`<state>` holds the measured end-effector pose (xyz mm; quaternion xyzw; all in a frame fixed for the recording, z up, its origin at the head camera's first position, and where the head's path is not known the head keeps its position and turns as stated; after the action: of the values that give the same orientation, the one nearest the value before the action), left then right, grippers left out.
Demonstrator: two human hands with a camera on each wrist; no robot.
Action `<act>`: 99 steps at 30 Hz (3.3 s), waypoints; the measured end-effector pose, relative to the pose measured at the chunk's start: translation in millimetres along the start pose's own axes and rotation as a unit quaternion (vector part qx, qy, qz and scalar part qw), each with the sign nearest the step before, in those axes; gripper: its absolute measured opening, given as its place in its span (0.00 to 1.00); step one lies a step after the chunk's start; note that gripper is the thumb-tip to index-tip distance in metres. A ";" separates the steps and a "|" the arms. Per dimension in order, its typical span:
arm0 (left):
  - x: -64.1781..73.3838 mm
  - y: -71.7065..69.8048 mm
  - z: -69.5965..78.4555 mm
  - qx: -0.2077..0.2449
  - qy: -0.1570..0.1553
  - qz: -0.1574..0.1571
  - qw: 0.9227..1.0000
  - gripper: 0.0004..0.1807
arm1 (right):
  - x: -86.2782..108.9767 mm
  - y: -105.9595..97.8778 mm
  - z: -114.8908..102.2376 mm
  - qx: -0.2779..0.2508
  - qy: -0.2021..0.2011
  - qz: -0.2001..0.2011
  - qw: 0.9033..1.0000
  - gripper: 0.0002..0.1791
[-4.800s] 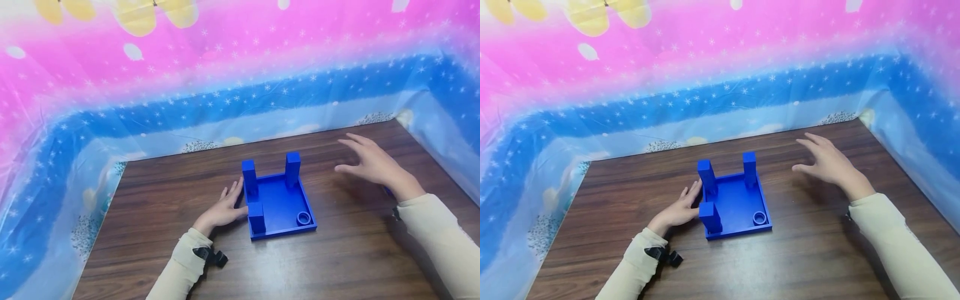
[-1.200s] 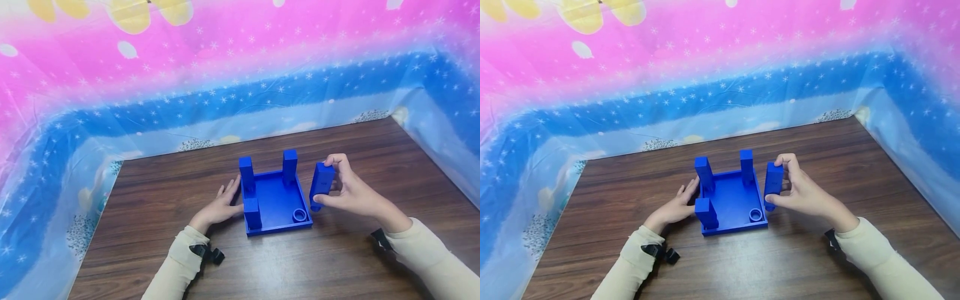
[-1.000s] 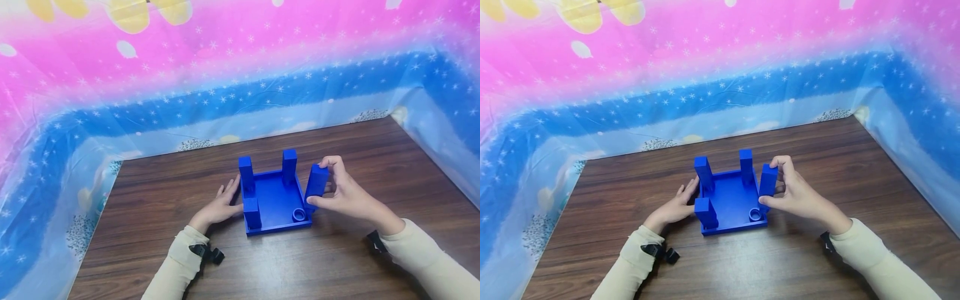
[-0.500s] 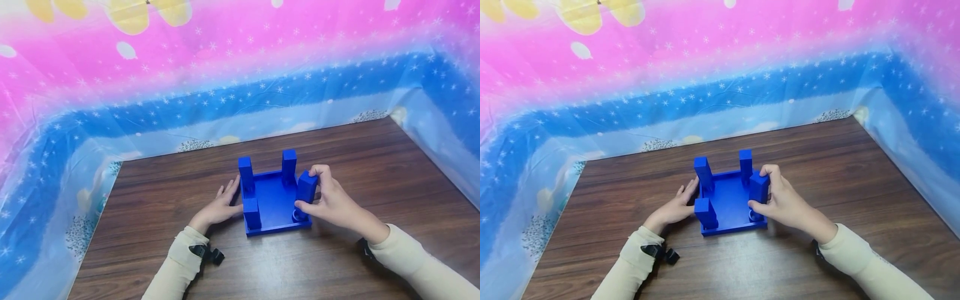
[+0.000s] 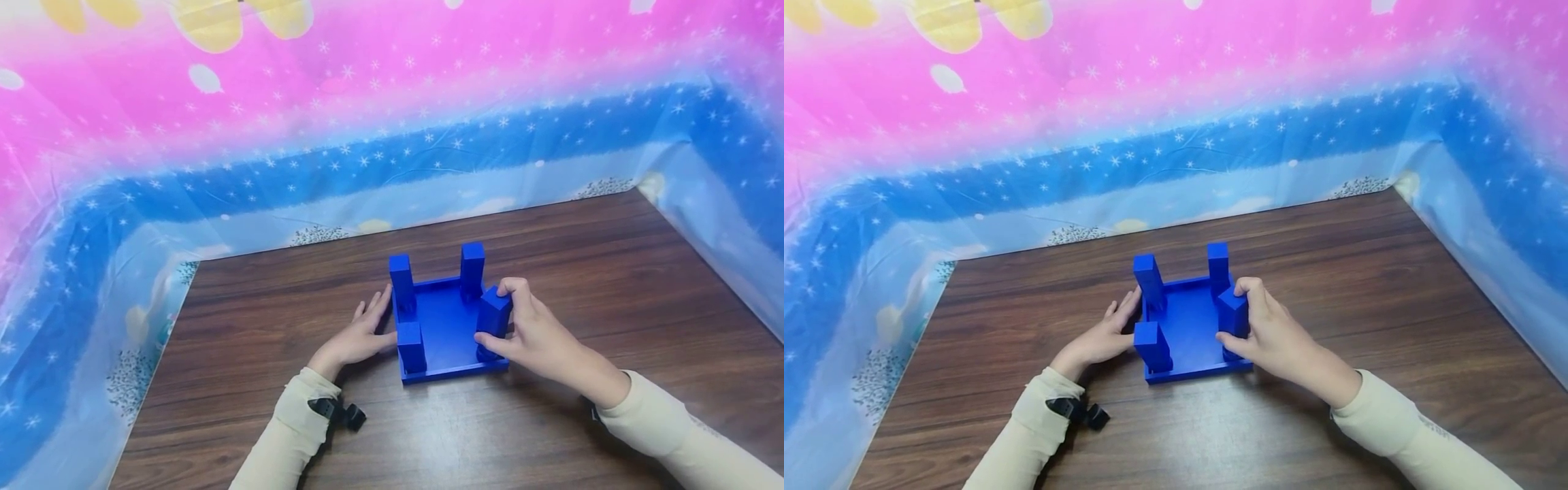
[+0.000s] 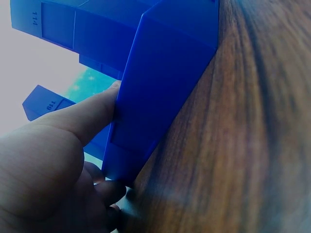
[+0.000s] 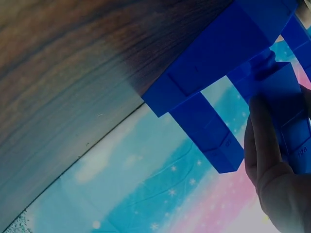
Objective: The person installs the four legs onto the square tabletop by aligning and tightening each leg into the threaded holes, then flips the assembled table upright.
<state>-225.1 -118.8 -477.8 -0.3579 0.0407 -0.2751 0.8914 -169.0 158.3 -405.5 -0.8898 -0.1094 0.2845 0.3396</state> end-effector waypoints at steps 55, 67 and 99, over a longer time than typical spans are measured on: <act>-1.1 -1.3 -1.6 -0.002 -0.003 0.014 1.000 0.56 | -6.2 -26.0 15.0 -0.108 0.026 -0.146 0.983 0.43; 1.4 2.1 -3.8 0.008 -0.004 0.015 1.000 0.58 | -3.0 -24.3 18.4 -0.081 0.050 -0.145 0.985 0.46; 0.4 0.8 0.5 -0.001 -0.002 -0.002 1.000 0.55 | -2.8 -28.7 16.2 -0.087 0.014 -0.177 0.980 0.48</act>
<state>-224.3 -118.2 -477.9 -0.3590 0.0384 -0.2763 0.8907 -180.7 187.4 -395.0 -0.8863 -0.2848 0.1972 0.3074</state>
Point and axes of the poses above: each hand's wrist, its own x-axis away from the middle knuckle, its own y-axis out of the palm, z = x × y, the point moved 6 cm from there along -x, towards the middle knuckle, and after that the axes turned 2 degrees about z, right-handed, at the moved point
